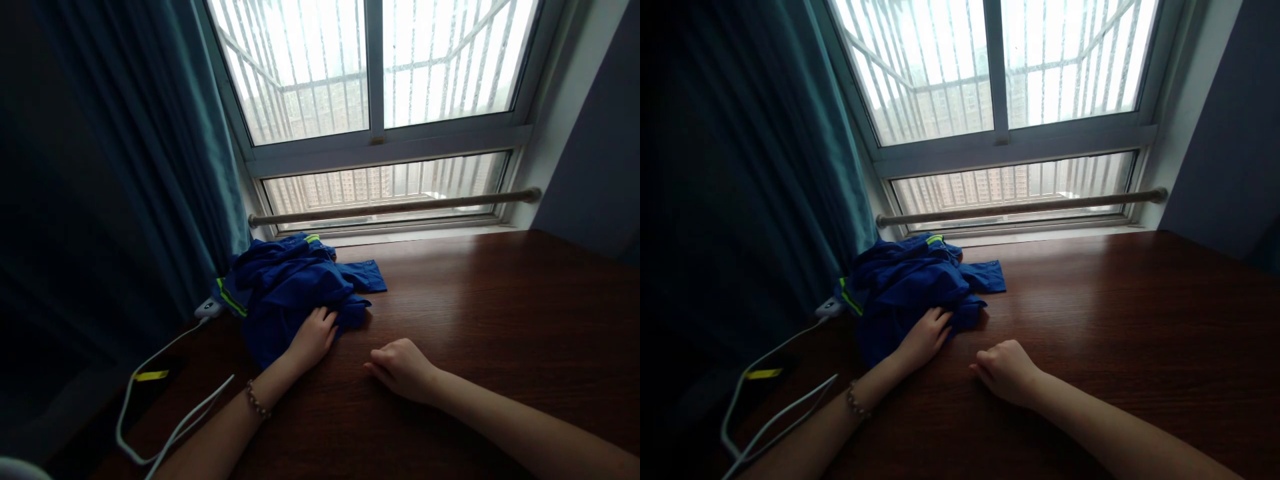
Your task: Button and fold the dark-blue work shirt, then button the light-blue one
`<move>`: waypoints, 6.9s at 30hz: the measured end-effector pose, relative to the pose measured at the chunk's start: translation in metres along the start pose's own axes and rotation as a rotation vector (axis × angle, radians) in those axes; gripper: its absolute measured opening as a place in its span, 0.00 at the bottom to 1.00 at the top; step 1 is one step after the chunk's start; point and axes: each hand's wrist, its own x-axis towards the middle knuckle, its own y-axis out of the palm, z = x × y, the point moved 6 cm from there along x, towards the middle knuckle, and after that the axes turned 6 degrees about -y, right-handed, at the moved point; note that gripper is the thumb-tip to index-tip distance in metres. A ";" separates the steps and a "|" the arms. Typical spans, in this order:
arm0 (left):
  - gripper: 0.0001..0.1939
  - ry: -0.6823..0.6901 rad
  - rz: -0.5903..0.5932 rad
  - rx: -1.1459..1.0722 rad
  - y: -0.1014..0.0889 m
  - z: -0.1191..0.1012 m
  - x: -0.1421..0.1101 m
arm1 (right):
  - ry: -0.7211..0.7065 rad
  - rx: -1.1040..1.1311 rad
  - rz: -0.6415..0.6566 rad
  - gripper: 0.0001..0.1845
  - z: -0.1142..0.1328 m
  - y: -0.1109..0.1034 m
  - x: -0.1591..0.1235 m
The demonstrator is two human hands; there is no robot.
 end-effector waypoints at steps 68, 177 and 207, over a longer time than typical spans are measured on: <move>0.25 0.187 -0.281 -0.056 -0.033 -0.073 -0.030 | 0.310 0.576 -0.367 0.11 -0.030 -0.004 -0.003; 0.10 0.343 0.133 -0.502 -0.011 -0.077 -0.032 | -0.013 0.132 -0.276 0.11 0.002 -0.088 0.004; 0.20 0.257 0.184 -0.214 0.010 -0.021 0.006 | 0.546 0.741 -0.213 0.22 -0.165 -0.015 -0.023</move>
